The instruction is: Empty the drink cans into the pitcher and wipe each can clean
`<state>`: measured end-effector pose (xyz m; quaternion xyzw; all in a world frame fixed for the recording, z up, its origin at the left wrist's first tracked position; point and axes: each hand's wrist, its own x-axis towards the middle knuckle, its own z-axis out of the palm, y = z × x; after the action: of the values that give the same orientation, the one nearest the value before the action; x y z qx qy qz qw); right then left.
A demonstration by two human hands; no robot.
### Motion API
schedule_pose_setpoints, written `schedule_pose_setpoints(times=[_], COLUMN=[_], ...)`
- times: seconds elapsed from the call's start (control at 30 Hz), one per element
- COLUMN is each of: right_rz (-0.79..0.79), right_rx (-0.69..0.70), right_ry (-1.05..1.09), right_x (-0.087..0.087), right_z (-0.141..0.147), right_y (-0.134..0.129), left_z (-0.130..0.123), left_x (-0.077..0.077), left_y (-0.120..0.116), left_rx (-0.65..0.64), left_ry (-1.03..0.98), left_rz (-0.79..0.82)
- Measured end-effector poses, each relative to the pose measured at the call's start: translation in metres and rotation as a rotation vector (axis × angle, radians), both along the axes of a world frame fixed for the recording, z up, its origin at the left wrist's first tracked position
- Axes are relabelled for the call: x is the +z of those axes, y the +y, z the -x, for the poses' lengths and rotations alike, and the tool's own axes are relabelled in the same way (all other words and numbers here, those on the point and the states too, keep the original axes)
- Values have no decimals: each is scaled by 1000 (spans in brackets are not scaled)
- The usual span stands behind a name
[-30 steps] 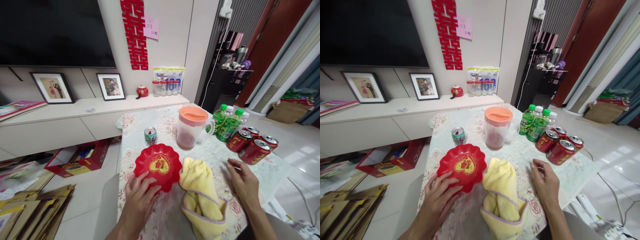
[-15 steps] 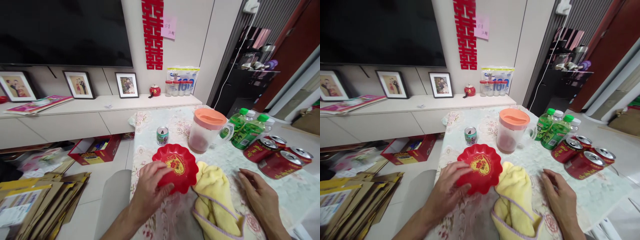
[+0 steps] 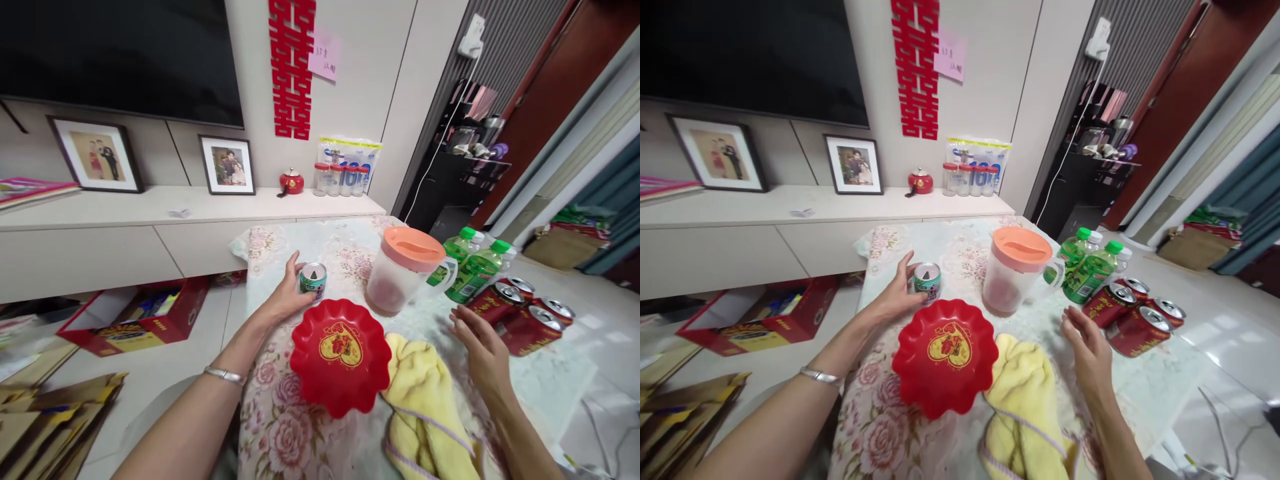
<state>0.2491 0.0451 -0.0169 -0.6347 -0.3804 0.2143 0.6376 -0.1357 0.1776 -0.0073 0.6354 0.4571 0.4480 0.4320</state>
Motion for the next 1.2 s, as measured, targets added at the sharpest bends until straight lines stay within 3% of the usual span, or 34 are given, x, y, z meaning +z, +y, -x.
schedule_pose_setpoints(times=[0.17,0.33,0.43,0.63,0.8,0.97,1.2], right_rz=[-147,-243,-296,-376,-402,-438,-372], right_rx=[98,146,149,207,241,239,277], right_ry=[95,197,241,268,269,234,151], right_x=[17,32,38,53,69,94,132], right_z=[15,30,34,44,50,44,32], right_y=[39,63,74,91,97,90,64], left_z=[-6,-11,-16,-28,-27,-33,-41], left_x=[-4,9,19,34,42,29,7], left_y=[8,6,-7,-49,-71,-77,-78], left_rx=[-34,98,137,-46,-54,-76,-150], left_ry=[28,84,94,113,141,333,595], left_rz=[17,-66,-82,-41,-15,-131,-299])
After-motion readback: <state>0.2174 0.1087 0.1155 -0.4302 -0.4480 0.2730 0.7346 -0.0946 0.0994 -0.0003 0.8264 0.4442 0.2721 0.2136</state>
